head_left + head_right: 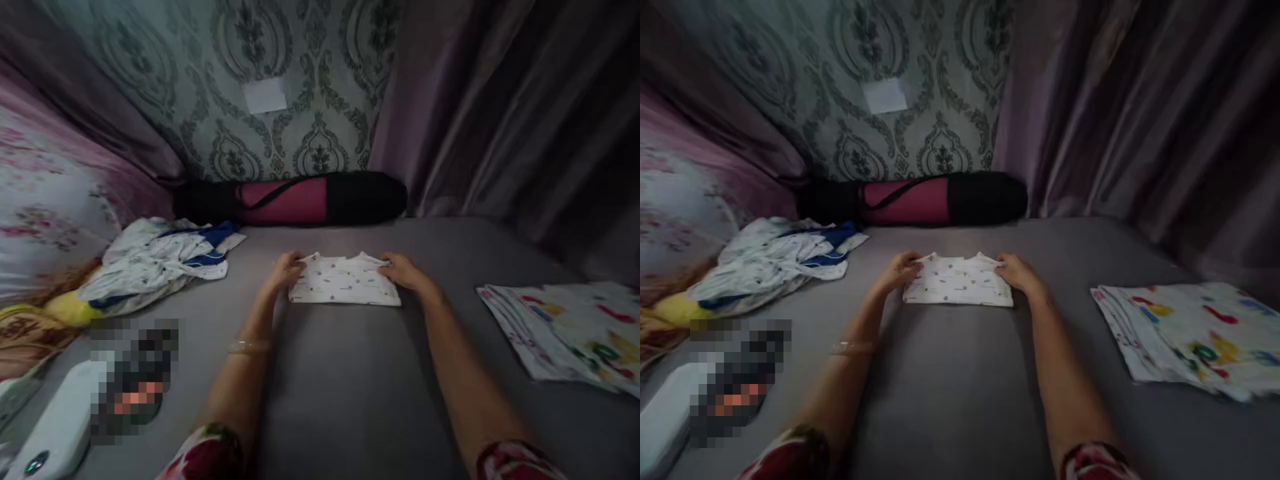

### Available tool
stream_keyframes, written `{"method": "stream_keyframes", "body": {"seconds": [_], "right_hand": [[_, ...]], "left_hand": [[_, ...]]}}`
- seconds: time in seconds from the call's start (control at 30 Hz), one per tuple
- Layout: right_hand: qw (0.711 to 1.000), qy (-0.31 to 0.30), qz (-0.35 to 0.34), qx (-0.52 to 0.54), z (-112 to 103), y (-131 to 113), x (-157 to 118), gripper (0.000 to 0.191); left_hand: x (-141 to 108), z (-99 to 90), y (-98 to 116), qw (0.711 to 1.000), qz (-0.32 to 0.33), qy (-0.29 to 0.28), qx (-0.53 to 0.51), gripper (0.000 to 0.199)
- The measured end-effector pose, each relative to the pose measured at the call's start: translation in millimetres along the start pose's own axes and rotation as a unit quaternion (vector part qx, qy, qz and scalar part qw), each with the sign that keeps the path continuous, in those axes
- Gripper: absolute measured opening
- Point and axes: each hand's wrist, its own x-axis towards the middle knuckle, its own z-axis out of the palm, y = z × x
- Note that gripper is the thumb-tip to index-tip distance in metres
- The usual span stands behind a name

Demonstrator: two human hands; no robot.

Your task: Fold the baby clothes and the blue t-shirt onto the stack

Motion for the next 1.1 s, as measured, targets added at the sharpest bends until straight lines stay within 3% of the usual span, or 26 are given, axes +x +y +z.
{"method": "stream_keyframes", "body": {"seconds": [0.13, 0.23, 0.37, 0.47, 0.63, 0.7, 0.8, 0.87, 0.97, 1.03, 1.1], "right_hand": [[0.995, -0.019, -0.063, 0.081, -28.5, -5.4, -11.4, 0.026], [0.982, -0.056, -0.100, 0.149, -55.6, -11.5, -30.0, 0.031], [0.970, -0.079, -0.096, 0.211, -81.2, -20.8, -53.3, 0.041], [0.971, -0.030, -0.086, 0.220, -84.9, -26.5, -57.8, 0.040], [0.965, 0.077, -0.098, 0.232, -80.9, -27.8, -51.2, 0.037], [0.966, 0.086, -0.102, 0.220, -79.9, -23.6, -49.1, 0.037], [0.979, -0.001, -0.093, 0.180, -76.4, -14.5, -46.5, 0.036], [0.981, -0.111, -0.085, 0.138, -72.0, -9.8, -44.7, 0.033], [0.960, -0.259, -0.073, 0.082, -65.4, -7.5, -42.6, 0.031], [0.949, -0.300, -0.066, 0.074, -63.9, -7.6, -42.5, 0.037], [0.950, -0.298, -0.064, 0.074, -65.1, -7.5, -43.3, 0.044]], "left_hand": [[-11.0, -29.4, 13.3, 0.997, 0.062, -0.024, -0.041, 0.029], [-23.8, -50.2, 26.7, 0.991, 0.046, -0.052, -0.116, 0.028], [-37.6, -68.2, 40.2, 0.973, 0.045, -0.086, -0.207, 0.035], [-37.8, -66.7, 44.4, 0.971, 0.051, -0.056, -0.225, 0.034], [-29.7, -51.7, 47.8, 0.978, 0.091, 0.063, -0.178, 0.029], [-29.2, -51.1, 47.2, 0.979, 0.118, 0.076, -0.147, 0.029], [-31.4, -55.8, 42.7, 0.989, 0.133, -0.005, -0.061, 0.025], [-33.1, -58.2, 38.6, 0.985, 0.128, -0.119, 0.001, 0.023], [-35.4, -57.9, 34.4, 0.952, 0.114, -0.281, 0.039, 0.024], [-36.8, -57.3, 33.6, 0.937, 0.098, -0.332, 0.053, 0.024], [-37.7, -58.3, 33.7, 0.937, 0.083, -0.331, 0.073, 0.027]]}}
